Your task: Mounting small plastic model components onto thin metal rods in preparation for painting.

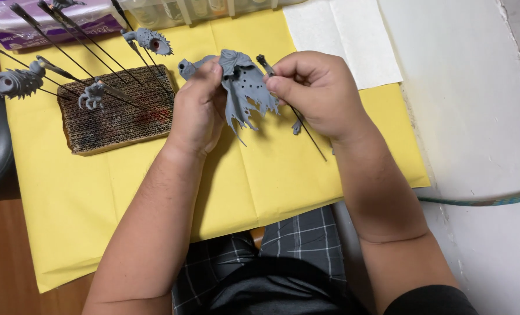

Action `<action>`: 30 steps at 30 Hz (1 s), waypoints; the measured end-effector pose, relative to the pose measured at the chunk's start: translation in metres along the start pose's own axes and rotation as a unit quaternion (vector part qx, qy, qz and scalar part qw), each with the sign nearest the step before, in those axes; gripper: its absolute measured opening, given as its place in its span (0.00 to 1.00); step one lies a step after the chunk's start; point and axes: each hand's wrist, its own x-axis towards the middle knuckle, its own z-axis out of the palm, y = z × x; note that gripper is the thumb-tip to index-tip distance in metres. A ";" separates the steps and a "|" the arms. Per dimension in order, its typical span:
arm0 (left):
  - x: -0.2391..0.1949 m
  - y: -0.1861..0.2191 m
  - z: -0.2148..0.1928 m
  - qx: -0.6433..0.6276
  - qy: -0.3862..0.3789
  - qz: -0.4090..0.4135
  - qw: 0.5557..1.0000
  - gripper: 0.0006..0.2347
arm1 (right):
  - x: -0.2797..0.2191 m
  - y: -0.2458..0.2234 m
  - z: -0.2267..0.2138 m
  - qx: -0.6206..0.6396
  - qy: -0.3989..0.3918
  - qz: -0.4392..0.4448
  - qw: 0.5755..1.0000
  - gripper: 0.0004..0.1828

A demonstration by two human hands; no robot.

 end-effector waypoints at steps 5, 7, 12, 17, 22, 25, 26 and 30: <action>0.001 -0.004 -0.002 -0.024 0.016 -0.056 0.998 0.12 | -0.001 -0.001 -0.004 0.132 -0.033 0.028 0.990 0.03; 0.002 -0.006 -0.003 -0.024 0.015 -0.053 0.998 0.12 | -0.002 -0.001 -0.004 0.124 -0.036 0.022 0.991 0.02; 0.002 -0.004 0.001 -0.015 -0.008 -0.046 0.999 0.12 | -0.004 0.001 -0.005 0.120 -0.034 -0.006 0.992 0.04; 0.002 -0.009 -0.007 -0.006 0.012 -0.021 1.000 0.12 | -0.008 0.000 -0.005 0.121 -0.034 -0.059 0.990 0.10; -0.002 -0.004 -0.004 0.033 0.006 -0.021 0.999 0.14 | -0.010 -0.015 -0.001 -0.123 0.005 -0.164 0.979 0.10; -0.002 -0.003 -0.003 0.039 0.015 -0.022 0.999 0.14 | -0.011 -0.016 -0.002 -0.161 0.021 -0.209 0.964 0.10; -0.002 -0.004 -0.004 0.033 0.017 -0.021 0.999 0.13 | -0.012 -0.015 -0.003 -0.169 0.030 -0.215 0.961 0.12; -0.002 -0.005 -0.007 -0.020 0.024 -0.029 0.999 0.16 | -0.009 -0.010 -0.007 -0.165 0.034 -0.226 0.960 0.10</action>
